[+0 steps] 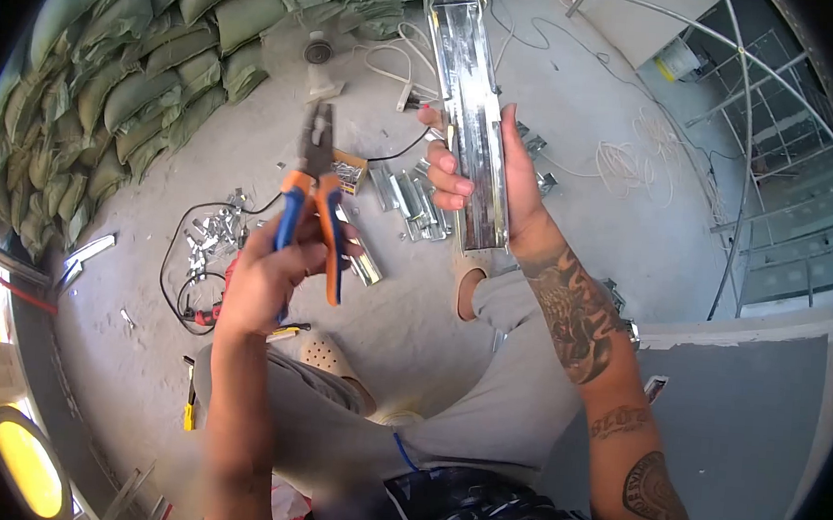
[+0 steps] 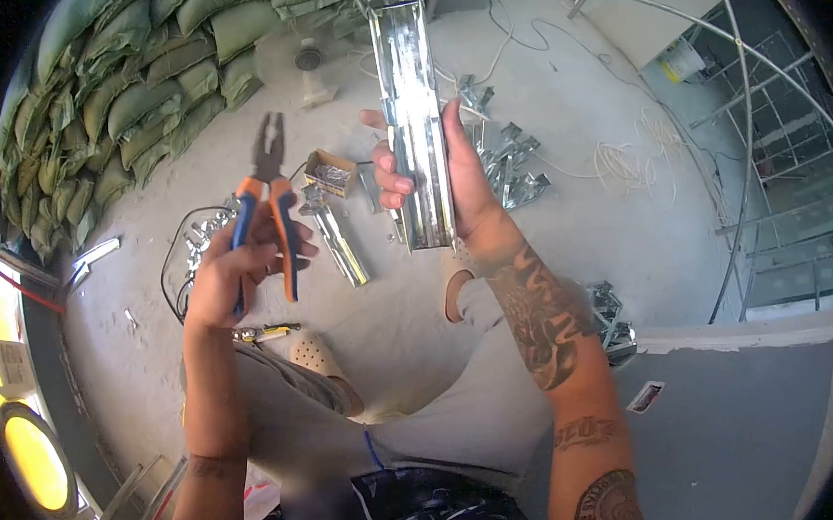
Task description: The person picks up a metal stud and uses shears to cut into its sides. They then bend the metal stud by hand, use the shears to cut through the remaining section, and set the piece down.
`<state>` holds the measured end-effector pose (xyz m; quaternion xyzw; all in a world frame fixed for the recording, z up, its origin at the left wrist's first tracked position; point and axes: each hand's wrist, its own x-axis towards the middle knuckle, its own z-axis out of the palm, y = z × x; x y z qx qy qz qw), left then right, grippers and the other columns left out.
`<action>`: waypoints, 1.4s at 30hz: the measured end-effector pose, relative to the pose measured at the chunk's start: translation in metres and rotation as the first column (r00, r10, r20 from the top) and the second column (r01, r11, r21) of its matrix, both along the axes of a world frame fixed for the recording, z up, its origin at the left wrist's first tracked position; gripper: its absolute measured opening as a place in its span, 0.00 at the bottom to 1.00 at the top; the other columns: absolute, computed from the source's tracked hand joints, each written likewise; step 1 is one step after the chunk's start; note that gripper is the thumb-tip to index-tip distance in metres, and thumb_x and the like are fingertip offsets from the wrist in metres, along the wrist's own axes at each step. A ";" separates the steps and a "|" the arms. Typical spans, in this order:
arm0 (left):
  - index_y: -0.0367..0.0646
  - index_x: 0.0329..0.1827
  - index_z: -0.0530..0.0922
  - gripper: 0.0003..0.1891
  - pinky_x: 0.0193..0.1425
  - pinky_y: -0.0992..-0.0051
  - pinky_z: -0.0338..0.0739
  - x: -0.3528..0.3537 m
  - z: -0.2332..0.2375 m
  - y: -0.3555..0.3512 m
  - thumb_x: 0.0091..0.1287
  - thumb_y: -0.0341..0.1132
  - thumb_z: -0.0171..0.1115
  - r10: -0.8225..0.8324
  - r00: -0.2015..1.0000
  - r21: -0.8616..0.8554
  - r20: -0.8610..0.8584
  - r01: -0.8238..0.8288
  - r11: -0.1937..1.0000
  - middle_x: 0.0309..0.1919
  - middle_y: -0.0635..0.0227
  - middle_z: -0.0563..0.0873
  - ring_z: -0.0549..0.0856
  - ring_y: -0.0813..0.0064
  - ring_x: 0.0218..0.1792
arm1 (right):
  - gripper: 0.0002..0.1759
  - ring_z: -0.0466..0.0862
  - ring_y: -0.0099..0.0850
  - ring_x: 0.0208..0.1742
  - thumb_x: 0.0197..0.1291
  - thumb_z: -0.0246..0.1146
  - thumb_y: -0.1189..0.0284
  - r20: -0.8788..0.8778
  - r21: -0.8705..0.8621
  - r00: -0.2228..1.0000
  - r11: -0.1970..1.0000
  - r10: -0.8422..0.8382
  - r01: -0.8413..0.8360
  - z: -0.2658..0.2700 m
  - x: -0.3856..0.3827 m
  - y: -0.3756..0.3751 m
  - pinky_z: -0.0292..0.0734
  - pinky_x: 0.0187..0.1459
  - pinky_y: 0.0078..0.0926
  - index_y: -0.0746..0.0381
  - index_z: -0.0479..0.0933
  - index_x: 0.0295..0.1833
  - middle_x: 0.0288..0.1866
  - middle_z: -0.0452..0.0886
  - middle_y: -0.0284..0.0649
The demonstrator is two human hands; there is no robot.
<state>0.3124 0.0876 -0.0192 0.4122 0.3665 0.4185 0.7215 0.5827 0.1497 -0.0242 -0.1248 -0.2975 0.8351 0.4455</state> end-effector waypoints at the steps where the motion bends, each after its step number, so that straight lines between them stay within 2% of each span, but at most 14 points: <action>1: 0.28 0.67 0.68 0.31 0.59 0.63 0.78 -0.004 -0.002 0.004 0.55 0.26 0.54 0.037 0.999 -0.002 0.035 -0.037 0.999 0.50 0.53 0.83 0.85 0.60 0.50 | 0.53 0.70 0.23 0.27 0.65 0.37 0.29 -0.004 -0.005 1.000 1.000 -0.007 0.007 0.001 -0.001 0.000 0.72 0.33 0.26 0.69 0.60 0.71 0.35 0.73 0.37; 6: 0.31 0.69 0.66 0.31 0.56 0.62 0.78 -0.024 -0.011 0.018 0.59 0.31 0.53 0.204 0.971 -0.045 0.121 -0.200 0.979 0.50 0.54 0.83 0.85 0.62 0.50 | 0.53 0.71 0.23 0.27 0.66 0.36 0.30 -0.016 0.004 1.000 1.000 0.016 -0.016 -0.001 0.001 0.002 0.74 0.34 0.27 0.69 0.59 0.73 0.35 0.74 0.37; 9: 0.33 0.64 0.68 0.23 0.56 0.64 0.75 -0.041 -0.019 0.025 0.65 0.30 0.50 0.289 0.907 -0.065 0.305 -0.283 0.957 0.48 0.57 0.82 0.82 0.66 0.50 | 0.49 0.72 0.22 0.27 0.70 0.36 0.33 0.258 0.056 0.957 0.991 -0.130 0.119 -0.012 0.006 0.011 0.75 0.33 0.27 0.68 0.60 0.73 0.35 0.74 0.36; 10: 0.33 0.64 0.68 0.23 0.56 0.64 0.75 -0.049 -0.023 0.028 0.65 0.30 0.50 0.310 0.908 -0.087 0.284 -0.297 0.951 0.48 0.57 0.82 0.82 0.66 0.50 | 0.45 0.78 0.24 0.31 0.70 0.39 0.34 0.384 0.077 0.908 0.985 -0.171 0.153 -0.022 0.007 0.017 0.77 0.33 0.25 0.66 0.69 0.65 0.34 0.77 0.36; 13: 0.31 0.61 0.68 0.20 0.55 0.65 0.77 -0.063 -0.025 0.034 0.65 0.25 0.48 0.397 0.807 -0.139 0.438 -0.376 0.916 0.48 0.56 0.80 0.82 0.65 0.48 | 0.32 0.79 0.24 0.26 0.70 0.51 0.40 0.789 0.010 0.600 0.979 -0.133 0.204 -0.100 0.013 0.038 0.78 0.31 0.24 0.62 0.74 0.49 0.30 0.78 0.35; 16: 0.31 0.59 0.68 0.20 0.56 0.64 0.76 -0.072 -0.031 0.039 0.63 0.24 0.49 0.449 0.741 -0.174 0.500 -0.422 0.890 0.49 0.55 0.80 0.82 0.64 0.49 | 0.27 0.78 0.24 0.23 0.65 0.63 0.45 0.904 -0.027 0.424 0.984 -0.051 0.177 -0.212 0.027 0.023 0.78 0.30 0.25 0.62 0.76 0.43 0.29 0.80 0.35; 21: 0.32 0.61 0.68 0.21 0.56 0.65 0.77 -0.078 -0.032 0.039 0.63 0.24 0.51 0.423 0.729 -0.213 0.538 -0.368 0.905 0.48 0.56 0.80 0.82 0.64 0.49 | 0.29 0.82 0.23 0.36 0.63 0.67 0.49 0.955 0.014 0.277 0.948 -0.107 0.318 -0.312 0.029 -0.017 0.77 0.36 0.21 0.62 0.75 0.56 0.39 0.81 0.33; 24: 0.31 0.64 0.67 0.23 0.55 0.66 0.77 -0.075 -0.028 0.037 0.64 0.25 0.51 0.424 0.736 -0.246 0.528 -0.345 0.906 0.49 0.56 0.80 0.82 0.65 0.48 | 0.29 0.80 0.23 0.39 0.63 0.67 0.47 0.984 -0.022 0.176 0.975 -0.018 0.223 -0.335 0.040 0.002 0.76 0.38 0.22 0.59 0.76 0.57 0.42 0.81 0.32; 25: 0.24 0.70 0.59 0.27 0.57 0.65 0.76 -0.078 -0.031 0.038 0.67 0.22 0.49 0.346 0.728 -0.199 0.592 -0.284 0.938 0.53 0.51 0.78 0.80 0.63 0.53 | 0.29 0.80 0.23 0.39 0.63 0.67 0.47 0.984 -0.032 0.178 0.975 -0.008 0.221 -0.343 0.042 0.005 0.76 0.38 0.22 0.59 0.76 0.57 0.42 0.81 0.32; 30: 0.30 0.66 0.65 0.25 0.55 0.65 0.77 -0.067 -0.029 0.043 0.65 0.26 0.51 0.399 0.755 -0.267 0.520 -0.300 0.916 0.50 0.56 0.80 0.82 0.65 0.49 | 0.29 0.78 0.21 0.39 0.67 0.63 0.48 0.880 -0.171 0.474 0.935 0.004 0.310 -0.353 0.009 0.001 0.75 0.40 0.23 0.64 0.78 0.57 0.39 0.81 0.33; 34: 0.29 0.67 0.65 0.25 0.55 0.64 0.77 -0.066 -0.032 0.045 0.66 0.26 0.51 0.362 0.751 -0.270 0.552 -0.249 0.930 0.51 0.56 0.79 0.82 0.65 0.49 | 0.26 0.77 0.19 0.41 0.69 0.62 0.52 0.835 -0.057 0.549 0.984 -0.047 0.171 -0.365 -0.063 -0.007 0.75 0.41 0.23 0.66 0.81 0.50 0.39 0.83 0.33; 37: 0.29 0.67 0.64 0.25 0.56 0.64 0.77 -0.066 -0.031 0.043 0.67 0.27 0.51 0.369 0.741 -0.284 0.561 -0.247 0.927 0.51 0.56 0.80 0.82 0.65 0.49 | 0.27 0.78 0.22 0.37 0.69 0.60 0.51 0.845 -0.096 0.534 0.991 0.032 0.091 -0.372 -0.119 -0.006 0.75 0.42 0.27 0.67 0.81 0.50 0.37 0.83 0.34; 40: 0.29 0.68 0.64 0.25 0.56 0.64 0.77 -0.069 -0.030 0.043 0.67 0.27 0.51 0.370 0.764 -0.238 0.528 -0.285 0.929 0.51 0.56 0.80 0.82 0.65 0.50 | 0.29 0.78 0.28 0.35 0.69 0.59 0.50 0.852 0.001 0.522 0.997 -0.043 0.081 -0.401 -0.162 -0.006 0.75 0.43 0.31 0.69 0.80 0.51 0.36 0.83 0.37; 42: 0.29 0.68 0.64 0.25 0.56 0.64 0.77 -0.070 -0.029 0.044 0.67 0.27 0.51 0.372 0.761 -0.247 0.531 -0.280 0.928 0.51 0.56 0.80 0.82 0.64 0.50 | 0.29 0.82 0.38 0.36 0.67 0.60 0.48 0.898 0.140 0.397 0.978 -0.191 0.153 -0.396 -0.178 -0.001 0.76 0.43 0.34 0.68 0.81 0.49 0.35 0.83 0.46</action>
